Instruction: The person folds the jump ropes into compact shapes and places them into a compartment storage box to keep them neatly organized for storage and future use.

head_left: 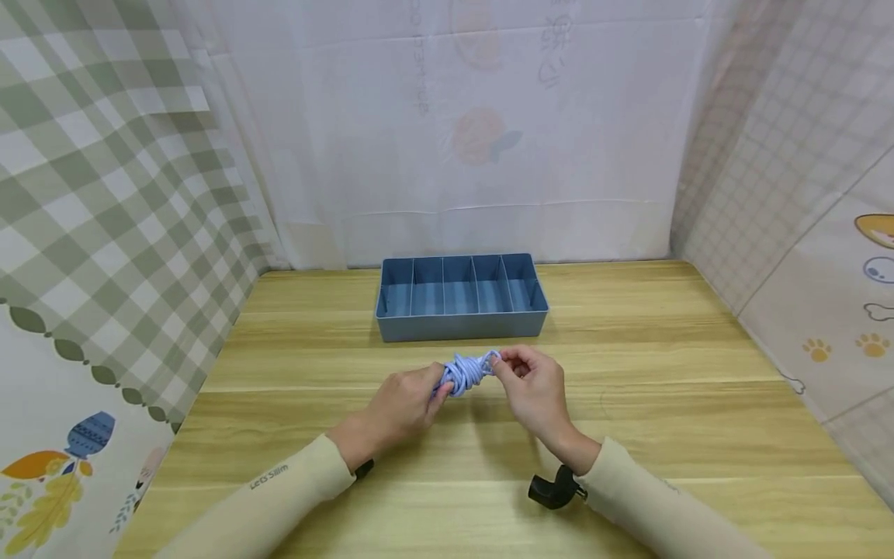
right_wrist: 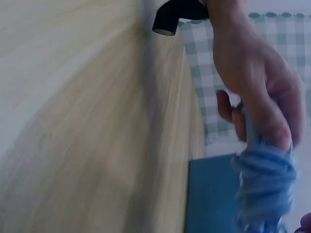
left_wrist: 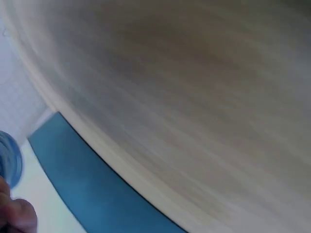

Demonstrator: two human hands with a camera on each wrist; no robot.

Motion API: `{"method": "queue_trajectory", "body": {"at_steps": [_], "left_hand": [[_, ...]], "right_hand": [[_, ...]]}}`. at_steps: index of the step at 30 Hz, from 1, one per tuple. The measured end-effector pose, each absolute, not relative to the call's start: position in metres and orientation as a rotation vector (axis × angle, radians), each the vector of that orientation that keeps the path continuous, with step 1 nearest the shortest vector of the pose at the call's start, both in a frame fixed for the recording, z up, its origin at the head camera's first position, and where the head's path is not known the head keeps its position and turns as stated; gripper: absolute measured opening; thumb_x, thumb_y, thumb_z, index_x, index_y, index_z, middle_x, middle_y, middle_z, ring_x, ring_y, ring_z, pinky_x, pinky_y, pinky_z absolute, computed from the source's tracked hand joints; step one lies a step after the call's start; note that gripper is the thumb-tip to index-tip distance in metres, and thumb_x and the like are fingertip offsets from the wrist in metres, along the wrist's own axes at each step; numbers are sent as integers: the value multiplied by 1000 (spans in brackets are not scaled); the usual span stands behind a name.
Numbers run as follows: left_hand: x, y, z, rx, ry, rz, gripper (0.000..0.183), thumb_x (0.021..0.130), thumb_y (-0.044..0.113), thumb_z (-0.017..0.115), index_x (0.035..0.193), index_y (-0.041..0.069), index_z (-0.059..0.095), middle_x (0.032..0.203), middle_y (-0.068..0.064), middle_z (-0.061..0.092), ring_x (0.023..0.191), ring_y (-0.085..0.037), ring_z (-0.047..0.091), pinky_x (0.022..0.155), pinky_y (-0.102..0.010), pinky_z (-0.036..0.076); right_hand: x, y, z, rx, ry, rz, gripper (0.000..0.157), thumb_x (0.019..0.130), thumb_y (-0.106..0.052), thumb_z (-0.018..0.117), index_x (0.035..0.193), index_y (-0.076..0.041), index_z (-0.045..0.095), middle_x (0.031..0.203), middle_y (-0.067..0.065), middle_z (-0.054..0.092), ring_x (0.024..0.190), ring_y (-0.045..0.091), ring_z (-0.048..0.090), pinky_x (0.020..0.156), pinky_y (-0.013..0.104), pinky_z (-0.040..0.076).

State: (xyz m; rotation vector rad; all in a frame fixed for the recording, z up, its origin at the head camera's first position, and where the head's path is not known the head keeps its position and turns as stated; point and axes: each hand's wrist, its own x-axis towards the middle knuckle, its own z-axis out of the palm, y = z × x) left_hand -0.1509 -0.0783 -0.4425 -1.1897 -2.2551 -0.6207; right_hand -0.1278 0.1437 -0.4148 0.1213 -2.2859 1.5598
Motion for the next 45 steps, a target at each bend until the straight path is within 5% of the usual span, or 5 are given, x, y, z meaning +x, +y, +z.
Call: {"method": "queue_trajectory", "body": {"at_steps": [8,14,24,38,45], "left_hand": [[-142,-61,-437,-1084,-2367,-544,19,97,9,69,95,1,52,67,0,52,51,-11,51,42,-26,43],[-138,-54,-434,-992,-2410,-625,20,98,9,66,93,2,48,61,2,47,47,-13,48,39,-29,38],[-137,-51,-434,-947,-2429,-745,16,98,7,64,95,2,48,60,5,43,48,-9,42,41,-25,34],[-138,-49,-431,-971,-2371,-832,18,90,5,66,95,5,48,59,2,47,49,-12,45,42,-29,38],[-139,-52,-430,-974,-2432,-977,11,94,2,62,96,5,51,63,1,50,53,-8,45,45,-22,37]], "right_hand": [[-124,126,-411,474,-2158,1265,9,86,9,74,85,0,71,72,0,59,59,8,52,49,19,44],[-123,122,-414,626,-2043,1098,11,84,10,74,89,1,71,72,2,58,59,9,50,50,16,41],[-122,117,-421,848,-1892,892,2,90,3,69,91,3,71,80,9,68,65,16,65,56,27,56],[-122,116,-416,989,-1740,926,10,96,-2,67,92,4,74,81,8,69,66,16,64,57,25,55],[-123,119,-415,1066,-1742,916,11,98,-3,66,92,2,74,81,7,69,66,13,62,58,22,55]]}}
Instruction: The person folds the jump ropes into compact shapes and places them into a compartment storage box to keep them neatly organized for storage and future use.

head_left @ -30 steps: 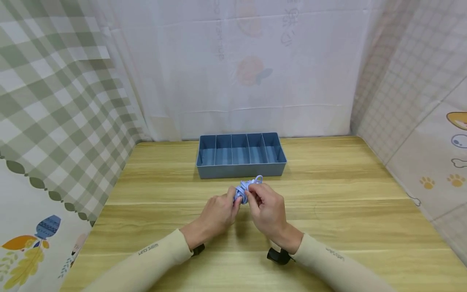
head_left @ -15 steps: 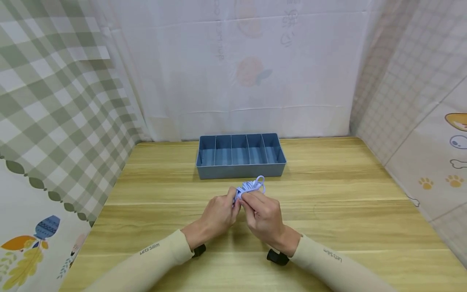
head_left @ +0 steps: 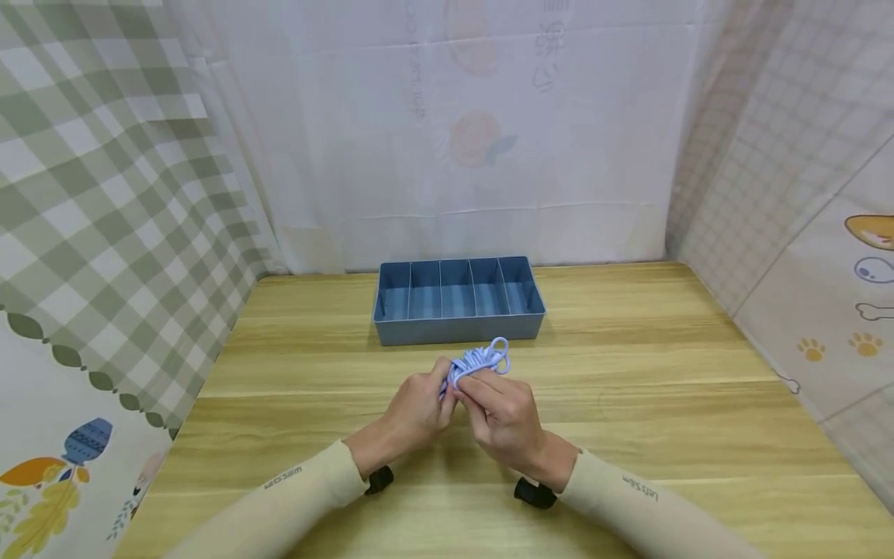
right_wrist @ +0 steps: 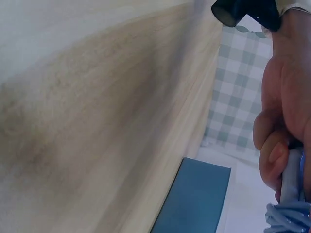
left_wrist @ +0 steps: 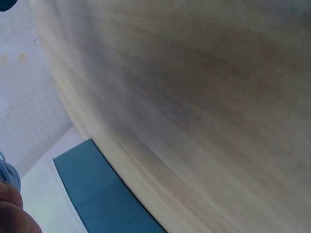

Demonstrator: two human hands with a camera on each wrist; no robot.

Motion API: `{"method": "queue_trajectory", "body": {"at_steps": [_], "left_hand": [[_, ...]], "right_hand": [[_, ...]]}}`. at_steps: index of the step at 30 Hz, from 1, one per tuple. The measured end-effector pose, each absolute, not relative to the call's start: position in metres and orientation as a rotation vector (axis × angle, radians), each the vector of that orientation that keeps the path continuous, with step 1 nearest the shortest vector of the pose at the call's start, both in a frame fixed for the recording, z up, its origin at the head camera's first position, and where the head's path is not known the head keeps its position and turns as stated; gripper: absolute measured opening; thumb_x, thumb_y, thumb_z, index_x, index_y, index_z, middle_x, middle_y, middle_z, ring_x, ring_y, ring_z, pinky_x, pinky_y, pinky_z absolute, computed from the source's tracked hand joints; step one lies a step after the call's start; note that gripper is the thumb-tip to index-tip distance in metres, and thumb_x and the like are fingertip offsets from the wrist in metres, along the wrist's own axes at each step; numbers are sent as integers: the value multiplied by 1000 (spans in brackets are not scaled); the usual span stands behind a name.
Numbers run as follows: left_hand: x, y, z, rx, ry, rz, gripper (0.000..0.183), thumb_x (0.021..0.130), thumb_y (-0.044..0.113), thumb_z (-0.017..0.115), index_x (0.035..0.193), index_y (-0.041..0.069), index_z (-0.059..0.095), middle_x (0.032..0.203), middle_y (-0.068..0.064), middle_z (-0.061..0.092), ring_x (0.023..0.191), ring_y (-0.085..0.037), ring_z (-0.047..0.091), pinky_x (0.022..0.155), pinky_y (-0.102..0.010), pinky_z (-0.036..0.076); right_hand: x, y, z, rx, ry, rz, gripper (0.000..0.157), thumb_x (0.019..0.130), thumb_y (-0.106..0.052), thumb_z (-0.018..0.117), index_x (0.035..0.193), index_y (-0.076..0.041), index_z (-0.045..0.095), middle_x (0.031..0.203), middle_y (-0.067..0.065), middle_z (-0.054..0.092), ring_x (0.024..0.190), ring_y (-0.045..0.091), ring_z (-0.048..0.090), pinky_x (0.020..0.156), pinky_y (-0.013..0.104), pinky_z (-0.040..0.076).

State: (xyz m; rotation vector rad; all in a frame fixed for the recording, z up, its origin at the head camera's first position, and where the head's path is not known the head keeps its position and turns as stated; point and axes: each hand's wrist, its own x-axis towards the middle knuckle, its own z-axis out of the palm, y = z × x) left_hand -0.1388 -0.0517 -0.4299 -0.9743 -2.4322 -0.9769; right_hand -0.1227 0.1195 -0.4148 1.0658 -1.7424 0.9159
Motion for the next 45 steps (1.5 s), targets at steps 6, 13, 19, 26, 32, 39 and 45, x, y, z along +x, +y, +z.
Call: {"method": "queue_trajectory", "body": {"at_steps": [6,13,19,26,32,39,45], "left_hand": [[-142,-55,-426,-927,-2455,-1209,10,101,2,57,92,4,54,67,2,52,56,-4,43,47,-22,39],[-145,-59,-422,-885,-2494,-1349,12,102,5,57,90,5,56,68,5,49,56,-3,42,48,-23,39],[-146,-60,-424,-862,-2494,-1424,15,103,7,57,88,6,57,70,3,53,57,-3,45,48,-23,41],[-150,-66,-426,-868,-2435,-1470,16,104,7,56,89,6,58,68,6,50,56,-3,45,49,-23,40],[-151,-71,-428,-869,-2418,-1581,17,106,9,54,90,6,58,67,6,51,56,-4,46,50,-23,40],[-151,-73,-427,-824,-2401,-1655,19,107,11,54,90,5,60,64,5,52,53,-5,46,48,-23,39],[-152,-75,-427,-768,-2381,-1735,20,108,13,53,90,5,60,64,5,52,52,-6,47,46,-22,39]], "right_hand": [[-125,122,-415,1160,-1728,929,11,98,-2,66,94,3,75,81,8,69,68,13,64,62,21,56],[-128,124,-420,1255,-1705,889,16,101,-3,62,92,3,74,83,7,70,73,14,68,66,24,58],[-128,123,-426,1338,-1695,834,20,102,-1,56,94,1,74,85,5,70,74,13,70,69,23,59],[-129,124,-420,1324,-1716,805,17,102,-3,58,95,2,74,88,6,71,78,14,70,70,25,59],[-129,129,-415,1283,-1793,765,15,101,-7,63,93,1,73,87,6,70,75,14,69,66,23,58],[-131,134,-416,1209,-1846,692,16,102,-10,63,93,-1,73,85,5,69,73,13,70,64,24,59],[-130,137,-411,1152,-1820,610,19,102,-14,65,89,-1,72,77,4,67,63,13,66,56,24,57]]}}
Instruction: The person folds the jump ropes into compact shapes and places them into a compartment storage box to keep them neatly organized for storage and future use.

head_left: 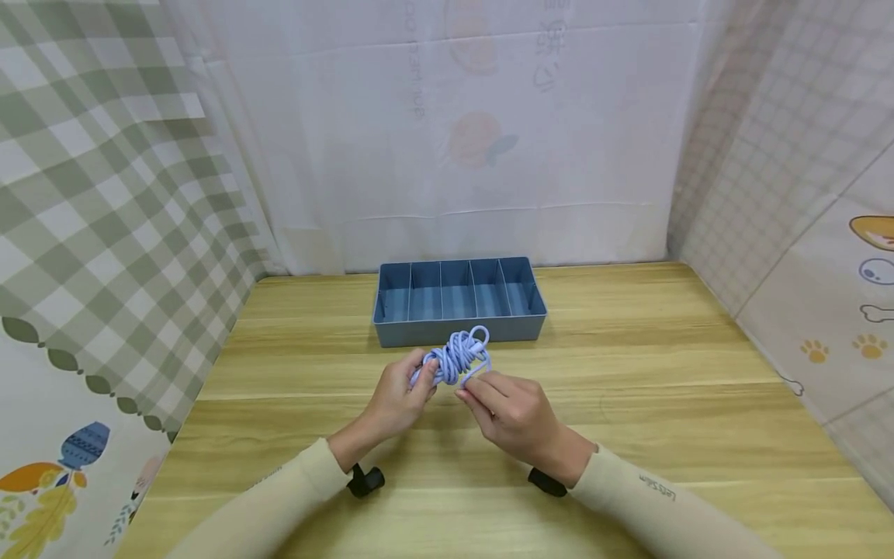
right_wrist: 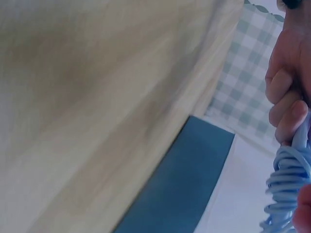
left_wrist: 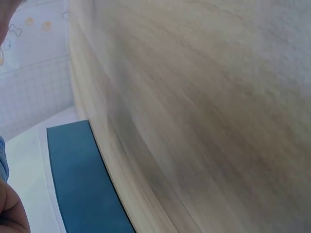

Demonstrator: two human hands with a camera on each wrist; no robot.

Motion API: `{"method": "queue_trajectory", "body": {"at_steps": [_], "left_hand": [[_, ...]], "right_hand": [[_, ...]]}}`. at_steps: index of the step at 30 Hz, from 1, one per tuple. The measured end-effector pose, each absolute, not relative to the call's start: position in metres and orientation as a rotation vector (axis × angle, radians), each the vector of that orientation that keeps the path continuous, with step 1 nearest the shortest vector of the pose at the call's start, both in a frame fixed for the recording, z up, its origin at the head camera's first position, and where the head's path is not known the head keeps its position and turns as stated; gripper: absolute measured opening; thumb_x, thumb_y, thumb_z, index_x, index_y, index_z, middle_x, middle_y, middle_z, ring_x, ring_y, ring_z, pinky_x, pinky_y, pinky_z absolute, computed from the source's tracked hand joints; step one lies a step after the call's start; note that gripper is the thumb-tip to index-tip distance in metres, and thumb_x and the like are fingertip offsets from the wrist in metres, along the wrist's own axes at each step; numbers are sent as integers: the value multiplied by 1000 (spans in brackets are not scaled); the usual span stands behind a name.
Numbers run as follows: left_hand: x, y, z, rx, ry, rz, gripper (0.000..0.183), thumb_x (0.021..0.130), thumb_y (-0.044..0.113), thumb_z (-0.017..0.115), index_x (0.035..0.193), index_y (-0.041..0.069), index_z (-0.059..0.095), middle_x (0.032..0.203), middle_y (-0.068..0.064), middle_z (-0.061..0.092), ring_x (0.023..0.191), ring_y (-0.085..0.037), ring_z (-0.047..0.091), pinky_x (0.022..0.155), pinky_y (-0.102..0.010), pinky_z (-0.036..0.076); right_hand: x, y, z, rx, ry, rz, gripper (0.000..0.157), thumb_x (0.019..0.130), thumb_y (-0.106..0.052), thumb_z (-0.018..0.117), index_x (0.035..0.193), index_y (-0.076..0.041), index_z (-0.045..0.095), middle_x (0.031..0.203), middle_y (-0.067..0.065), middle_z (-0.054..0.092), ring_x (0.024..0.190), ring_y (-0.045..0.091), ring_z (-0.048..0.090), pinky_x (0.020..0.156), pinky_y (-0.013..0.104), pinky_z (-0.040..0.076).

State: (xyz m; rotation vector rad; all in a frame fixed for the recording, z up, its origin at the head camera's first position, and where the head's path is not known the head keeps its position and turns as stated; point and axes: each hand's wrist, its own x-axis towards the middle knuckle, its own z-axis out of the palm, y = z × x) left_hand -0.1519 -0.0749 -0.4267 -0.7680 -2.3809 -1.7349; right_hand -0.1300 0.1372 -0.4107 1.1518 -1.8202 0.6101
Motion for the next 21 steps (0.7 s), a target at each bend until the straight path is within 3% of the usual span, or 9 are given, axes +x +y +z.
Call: {"method": "queue_trajectory", "body": {"at_steps": [6,11,16,21], "left_hand": [[-154,-77,-427,-729,-2365,-1753,19,107,11,54,91,4,59,66,3,53,52,-6,46,46,-22,37],[-155,-77,-427,-704,-2369,-1761,16,107,4,53,93,-1,59,67,0,53,52,-5,44,45,-21,36],[-148,-77,-414,-708,-2344,-1751,16,104,-4,51,89,-5,56,67,-4,51,53,-5,42,46,-20,34],[-140,-78,-402,-777,-2286,-1751,16,103,-8,49,89,-5,53,66,-6,50,56,-4,41,45,-22,35]], "right_hand": [[-133,145,-404,1040,-1735,477,32,101,-23,69,77,-2,66,66,3,59,51,12,57,44,24,49],[-137,156,-402,901,-1771,440,40,99,-32,68,71,-5,63,60,3,55,42,11,45,35,23,35],[-141,169,-403,784,-1881,456,46,96,-43,67,68,-8,60,57,-1,52,38,6,32,34,20,24],[-144,180,-408,751,-1984,442,50,94,-55,65,73,-10,60,58,-5,46,41,4,30,35,19,23]]}}
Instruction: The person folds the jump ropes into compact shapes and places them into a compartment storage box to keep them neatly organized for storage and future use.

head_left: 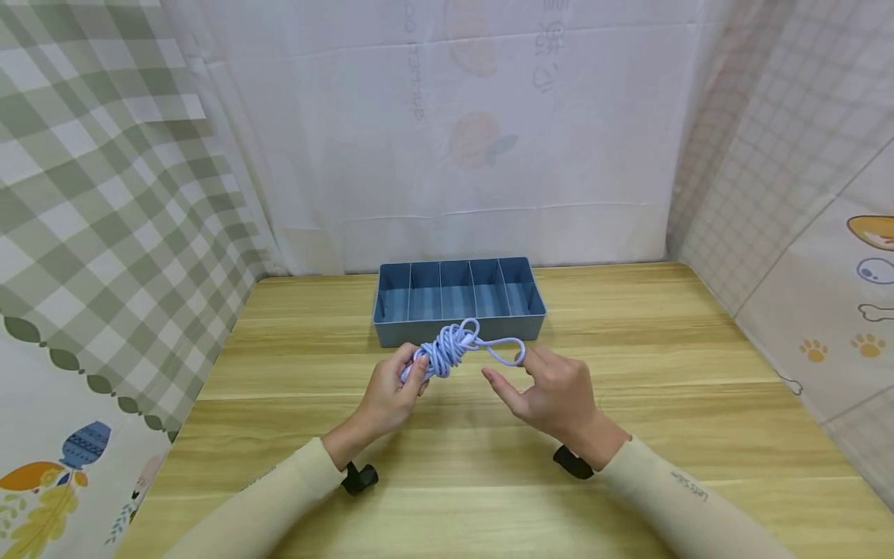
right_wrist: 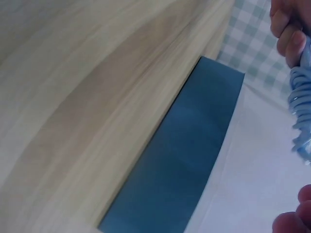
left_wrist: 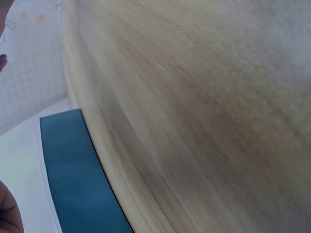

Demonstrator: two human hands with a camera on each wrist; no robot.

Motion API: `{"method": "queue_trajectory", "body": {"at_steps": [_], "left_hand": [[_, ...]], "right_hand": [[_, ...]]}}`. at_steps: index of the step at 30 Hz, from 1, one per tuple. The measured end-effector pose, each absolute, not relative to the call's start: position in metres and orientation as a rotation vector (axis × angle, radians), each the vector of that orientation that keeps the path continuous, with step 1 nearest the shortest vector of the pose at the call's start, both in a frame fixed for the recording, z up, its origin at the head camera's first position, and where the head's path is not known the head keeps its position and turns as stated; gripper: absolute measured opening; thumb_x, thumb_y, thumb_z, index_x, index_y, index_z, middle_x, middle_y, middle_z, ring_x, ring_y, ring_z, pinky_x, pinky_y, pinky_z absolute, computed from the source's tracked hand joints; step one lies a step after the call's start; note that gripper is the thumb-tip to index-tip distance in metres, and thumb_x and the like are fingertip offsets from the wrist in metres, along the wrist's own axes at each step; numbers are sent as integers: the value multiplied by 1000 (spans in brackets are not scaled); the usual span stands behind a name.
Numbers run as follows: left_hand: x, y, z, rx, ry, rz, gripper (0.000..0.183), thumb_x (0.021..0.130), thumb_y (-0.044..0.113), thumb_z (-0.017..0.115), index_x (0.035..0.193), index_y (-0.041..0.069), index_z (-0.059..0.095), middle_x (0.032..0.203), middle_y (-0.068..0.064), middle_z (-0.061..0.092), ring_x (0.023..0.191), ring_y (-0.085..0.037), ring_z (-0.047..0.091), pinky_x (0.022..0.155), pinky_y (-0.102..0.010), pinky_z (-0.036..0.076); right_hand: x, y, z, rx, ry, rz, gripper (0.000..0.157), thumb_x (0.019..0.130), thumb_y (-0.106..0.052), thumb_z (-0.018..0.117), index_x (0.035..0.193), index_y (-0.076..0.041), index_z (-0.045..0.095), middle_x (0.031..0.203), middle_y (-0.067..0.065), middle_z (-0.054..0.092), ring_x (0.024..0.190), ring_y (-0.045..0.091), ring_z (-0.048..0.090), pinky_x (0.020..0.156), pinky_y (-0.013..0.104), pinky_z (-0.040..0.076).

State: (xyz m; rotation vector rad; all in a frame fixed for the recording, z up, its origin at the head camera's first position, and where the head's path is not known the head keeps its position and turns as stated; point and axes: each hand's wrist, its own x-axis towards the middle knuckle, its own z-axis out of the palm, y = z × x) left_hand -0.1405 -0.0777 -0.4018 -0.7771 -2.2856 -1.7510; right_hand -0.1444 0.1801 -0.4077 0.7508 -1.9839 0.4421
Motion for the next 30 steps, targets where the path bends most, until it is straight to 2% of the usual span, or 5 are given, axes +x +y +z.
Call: {"method": "queue_trajectory", "body": {"at_steps": [6,10,13,23,30], "left_hand": [[-150,-81,-421,-770,-2273,-1759,15,105,-6,48,91,-6,55,68,-11,53,56,-5,42,46,-22,35],[-155,-83,-429,-748,-2258,-1814,15,106,-2,48,94,-4,56,70,-12,55,53,-6,44,44,-24,38],[-155,-84,-430,-710,-2260,-1890,15,108,4,49,97,-3,57,72,-11,57,52,-10,48,44,-24,41],[-154,-85,-425,-606,-2304,-1985,19,110,13,49,102,-2,59,78,-12,62,67,-16,56,56,-24,45],[-153,-84,-420,-492,-2299,-2124,23,110,18,49,110,-1,63,86,-16,69,69,-19,58,56,-24,32]], "right_hand": [[-149,191,-415,737,-2120,460,56,93,-64,62,78,-10,58,60,-3,50,42,8,38,37,23,29],[-152,198,-419,739,-2189,470,44,82,-47,81,86,-7,64,64,-1,56,45,11,45,39,25,34],[-155,203,-421,729,-2230,470,41,72,-35,89,88,-5,67,68,1,62,49,13,51,42,26,38],[-164,218,-422,673,-2292,492,32,77,-30,87,91,-6,72,82,4,73,57,17,62,46,31,46],[-171,226,-418,646,-2333,515,32,79,-26,87,93,-1,73,85,10,72,62,21,65,48,33,50]]}}
